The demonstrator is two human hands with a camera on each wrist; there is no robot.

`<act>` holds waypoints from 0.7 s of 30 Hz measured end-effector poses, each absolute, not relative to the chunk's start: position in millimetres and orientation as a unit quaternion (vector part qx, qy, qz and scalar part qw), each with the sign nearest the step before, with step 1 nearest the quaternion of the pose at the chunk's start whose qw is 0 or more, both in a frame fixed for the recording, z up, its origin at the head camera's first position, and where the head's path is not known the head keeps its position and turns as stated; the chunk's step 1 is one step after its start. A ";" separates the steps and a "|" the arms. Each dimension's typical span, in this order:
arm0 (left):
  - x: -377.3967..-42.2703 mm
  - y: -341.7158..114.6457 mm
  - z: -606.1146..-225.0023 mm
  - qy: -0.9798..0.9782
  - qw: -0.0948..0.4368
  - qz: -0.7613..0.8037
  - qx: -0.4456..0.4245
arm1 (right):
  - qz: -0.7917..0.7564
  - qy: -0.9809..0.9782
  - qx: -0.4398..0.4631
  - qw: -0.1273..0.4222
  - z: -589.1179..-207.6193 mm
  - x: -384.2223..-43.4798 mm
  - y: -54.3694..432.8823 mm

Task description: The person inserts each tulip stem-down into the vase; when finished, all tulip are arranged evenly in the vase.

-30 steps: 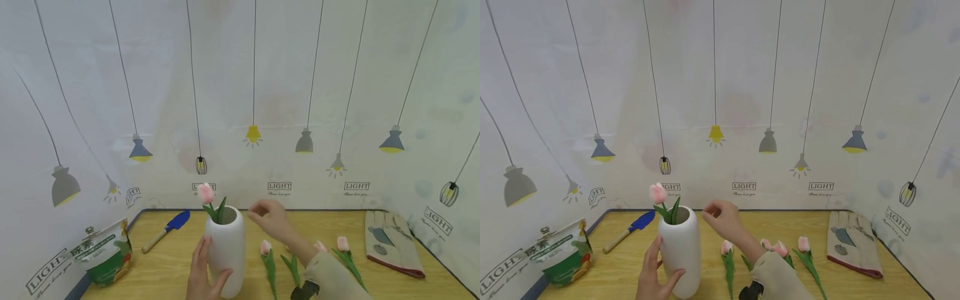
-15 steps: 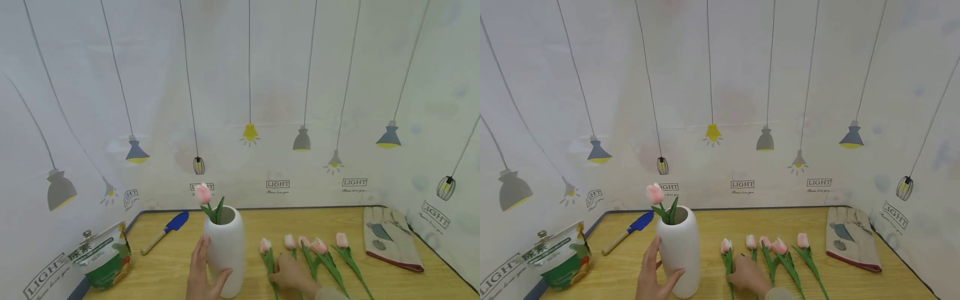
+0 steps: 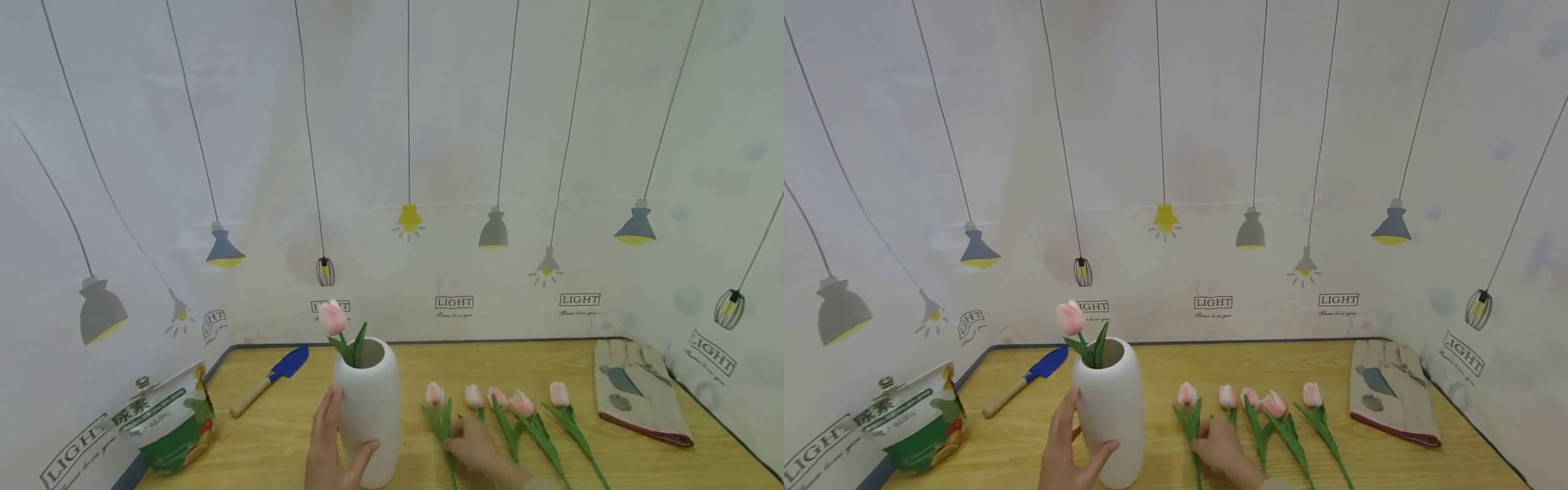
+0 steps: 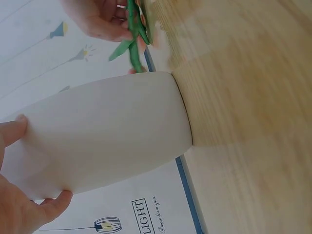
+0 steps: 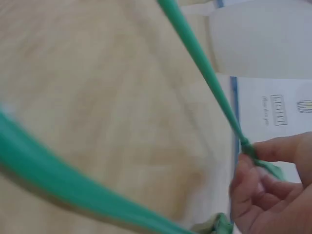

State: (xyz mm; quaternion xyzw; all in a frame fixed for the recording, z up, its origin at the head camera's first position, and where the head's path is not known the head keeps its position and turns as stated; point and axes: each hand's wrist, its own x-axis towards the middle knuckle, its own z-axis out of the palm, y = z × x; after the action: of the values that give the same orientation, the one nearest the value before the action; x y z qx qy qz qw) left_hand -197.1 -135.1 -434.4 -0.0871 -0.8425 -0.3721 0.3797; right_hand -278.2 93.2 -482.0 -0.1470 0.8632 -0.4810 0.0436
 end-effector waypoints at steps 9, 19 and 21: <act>-195.6 -136.9 -434.9 -0.836 0.397 -0.366 -0.094 | -0.531 0.836 -0.137 -0.027 -402.7 -284.8 89.8; -202.6 -138.9 -440.4 -0.815 0.455 -0.332 -0.135 | -0.580 0.760 -0.254 -0.145 -299.7 -288.5 87.9; -203.7 -138.5 -441.2 -0.814 0.459 -0.328 -0.138 | -0.577 0.753 -0.273 -0.160 -279.8 -288.2 87.1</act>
State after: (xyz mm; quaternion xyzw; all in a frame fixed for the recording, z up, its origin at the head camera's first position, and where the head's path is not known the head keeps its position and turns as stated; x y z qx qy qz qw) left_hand -203.7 -138.5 -441.2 -0.1380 -0.8142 -0.3278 0.4589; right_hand -288.2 87.1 -279.8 -0.2729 0.7529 -0.5770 -0.1601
